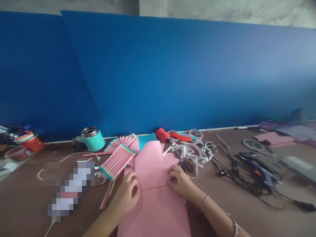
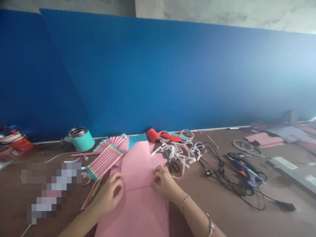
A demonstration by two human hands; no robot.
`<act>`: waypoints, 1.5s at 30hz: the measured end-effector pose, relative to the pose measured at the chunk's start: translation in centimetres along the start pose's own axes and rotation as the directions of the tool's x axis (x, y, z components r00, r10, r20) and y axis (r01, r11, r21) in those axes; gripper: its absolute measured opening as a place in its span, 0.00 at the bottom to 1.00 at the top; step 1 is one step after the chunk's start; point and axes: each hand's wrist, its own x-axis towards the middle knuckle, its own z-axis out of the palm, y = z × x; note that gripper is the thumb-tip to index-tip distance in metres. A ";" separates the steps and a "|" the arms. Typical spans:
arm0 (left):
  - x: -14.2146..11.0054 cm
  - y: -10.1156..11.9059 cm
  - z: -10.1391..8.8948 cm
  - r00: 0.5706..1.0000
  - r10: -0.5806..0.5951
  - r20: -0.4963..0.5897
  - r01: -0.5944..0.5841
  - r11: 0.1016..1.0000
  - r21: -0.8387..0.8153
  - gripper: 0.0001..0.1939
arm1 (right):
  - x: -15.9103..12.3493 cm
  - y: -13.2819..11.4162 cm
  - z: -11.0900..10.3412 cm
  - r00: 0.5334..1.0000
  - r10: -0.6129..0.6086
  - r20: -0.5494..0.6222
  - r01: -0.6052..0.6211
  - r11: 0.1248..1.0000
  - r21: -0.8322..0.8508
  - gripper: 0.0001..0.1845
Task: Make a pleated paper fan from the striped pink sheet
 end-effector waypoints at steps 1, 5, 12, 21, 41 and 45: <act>0.0 0.0 0.1 1.000 -0.001 0.003 0.001 1.000 0.002 0.08 | 0.1 0.0 0.0 1.000 0.008 0.000 -0.008 1.000 -0.003 0.10; 0.0 0.1 0.2 1.000 -0.018 0.020 0.018 1.000 0.016 0.08 | 0.2 -0.1 0.0 1.000 0.031 -0.006 -0.031 1.000 -0.007 0.10; 0.2 0.4 0.3 0.996 -0.063 0.055 0.061 0.998 0.035 0.09 | 0.2 -0.1 0.2 1.000 0.008 -0.014 -0.009 0.999 -0.033 0.11; -0.2 1.3 -0.1 0.983 0.170 0.067 -0.177 0.978 0.112 0.38 | -0.7 -2.0 -0.4 0.978 -0.192 0.087 0.207 0.951 -0.229 0.20; -0.2 0.8 -1.7 0.960 0.242 0.142 -0.265 0.948 0.177 0.28 | -1.3 -1.6 -0.6 0.940 -0.291 0.177 0.333 0.894 -0.298 0.22; -0.5 0.3 -2.3 0.960 0.243 0.136 -0.264 0.950 0.166 0.26 | -1.3 -1.0 -1.2 0.936 -0.302 0.180 0.344 0.895 -0.283 0.22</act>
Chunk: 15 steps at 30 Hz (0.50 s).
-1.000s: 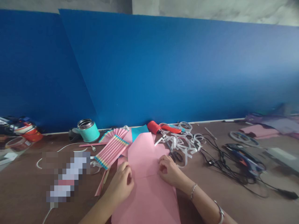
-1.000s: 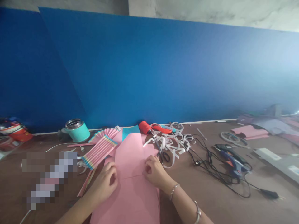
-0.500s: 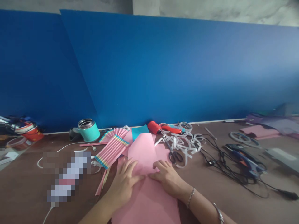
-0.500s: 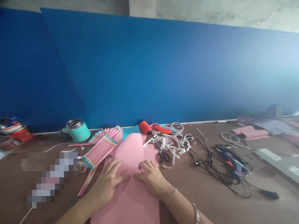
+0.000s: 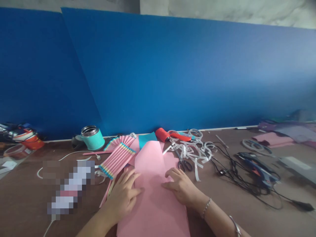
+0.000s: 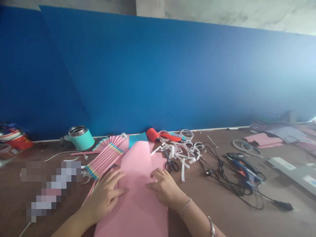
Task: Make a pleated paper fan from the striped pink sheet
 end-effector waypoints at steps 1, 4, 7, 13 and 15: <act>0.0 -0.1 0.0 1.000 -0.001 0.007 0.001 1.000 -0.012 0.26 | 0.0 0.1 -0.1 1.000 0.003 0.003 -0.003 1.000 0.011 0.22; 0.0 -0.5 0.3 0.999 -0.044 0.022 0.045 0.997 -0.057 0.26 | 0.1 0.0 -0.3 0.999 0.032 0.020 -0.034 0.997 0.068 0.24; 0.0 -0.8 0.9 0.993 -0.114 0.018 0.115 0.989 -0.094 0.23 | 0.5 -0.1 -0.2 0.997 0.083 0.002 -0.082 0.985 0.153 0.23; 0.2 -1.1 1.2 0.985 -0.171 0.005 0.169 0.973 -0.155 0.17 | 1.2 0.2 0.8 0.973 0.222 -0.056 -0.197 0.936 0.291 0.10; 0.3 -1.1 1.2 0.985 -0.173 -0.006 0.170 0.972 -0.160 0.15 | 1.3 0.3 1.0 0.964 0.261 -0.059 -0.229 0.918 0.323 0.09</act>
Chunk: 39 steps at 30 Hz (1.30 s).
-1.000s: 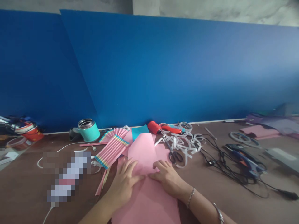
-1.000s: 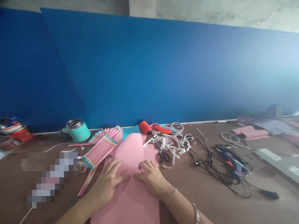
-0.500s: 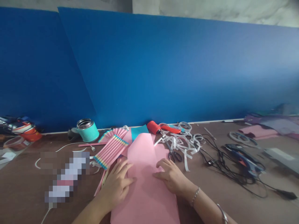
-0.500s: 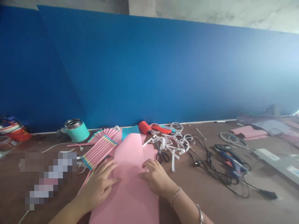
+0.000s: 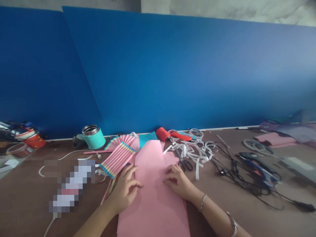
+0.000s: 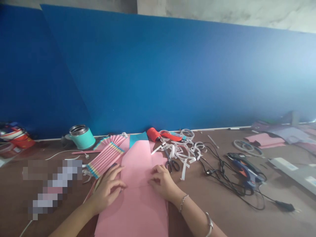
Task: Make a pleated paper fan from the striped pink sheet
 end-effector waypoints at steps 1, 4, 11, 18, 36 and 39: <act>0.1 0.0 0.0 1.000 0.002 -0.011 -0.002 1.000 0.000 0.14 | 0.1 0.0 0.0 1.000 0.016 -0.006 -0.016 1.000 0.007 0.09; 0.3 0.0 0.4 0.998 0.003 -0.059 -0.003 1.000 0.007 0.09 | 0.2 -0.1 0.1 0.998 0.055 -0.017 -0.055 0.998 0.011 0.10; 0.5 -0.4 1.4 0.996 -0.042 -0.078 0.043 0.999 0.006 0.08 | 0.3 0.0 0.4 0.998 0.045 -0.040 -0.045 0.999 0.007 0.08; 0.5 0.0 1.3 0.988 -0.139 -0.072 0.142 0.990 0.028 0.05 | 0.0 0.2 0.1 0.964 0.260 -0.059 -0.266 0.951 -0.157 0.13; 0.4 -0.4 0.6 0.954 -0.057 -0.294 0.031 0.995 -0.093 0.13 | -0.3 -1.7 0.2 0.999 -0.047 -0.001 0.047 0.997 -0.057 0.05; 0.5 -0.2 -0.3 0.885 -0.136 -0.445 0.052 0.980 -0.194 0.11 | 0.2 -1.7 0.3 0.997 0.077 -0.032 -0.069 0.978 0.197 0.07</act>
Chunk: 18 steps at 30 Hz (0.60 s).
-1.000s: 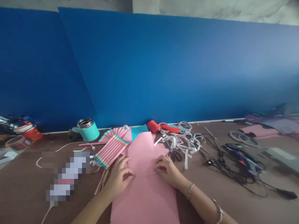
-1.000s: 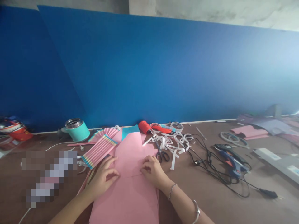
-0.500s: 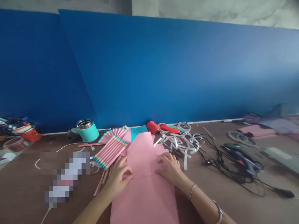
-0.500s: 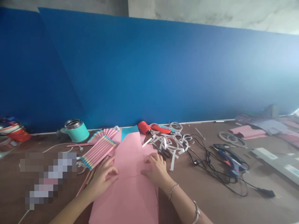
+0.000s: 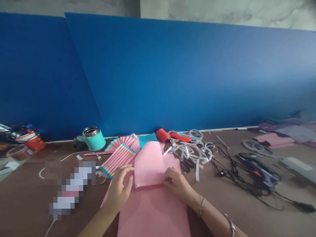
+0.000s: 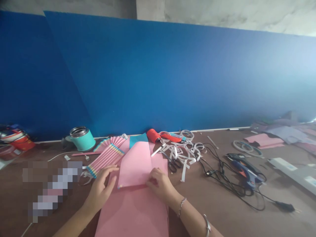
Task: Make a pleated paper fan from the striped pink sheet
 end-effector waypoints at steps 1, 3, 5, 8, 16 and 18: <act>0.2 0.3 -0.3 0.998 -0.036 -0.043 0.035 0.999 -0.025 0.10 | 0.2 0.0 0.0 0.997 0.069 -0.024 -0.066 0.992 0.109 0.08; 0.7 1.2 -0.7 0.992 -0.120 -0.039 0.117 0.990 -0.073 0.08 | 0.6 0.0 -0.1 0.979 0.199 -0.039 -0.177 0.934 0.311 0.10; 1.1 2.4 -0.8 0.972 -0.200 0.120 0.215 0.969 -0.124 0.10 | 0.8 -0.2 -0.1 0.965 0.261 -0.009 -0.231 0.868 0.440 0.13; 1.7 4.5 -0.2 0.903 -0.289 0.317 0.360 0.913 -0.192 0.13 | 0.9 -1.0 0.5 0.965 0.254 0.059 -0.250 0.839 0.483 0.14; 2.5 6.9 2.5 0.928 -0.298 0.221 0.342 0.919 -0.196 0.16 | 0.7 -3.5 1.9 0.984 0.171 0.057 -0.179 0.954 0.238 0.07; 3.1 6.7 2.2 0.967 -0.228 0.117 0.239 0.966 -0.100 0.15 | 0.9 -3.5 1.7 0.991 0.130 0.020 -0.132 0.970 0.202 0.05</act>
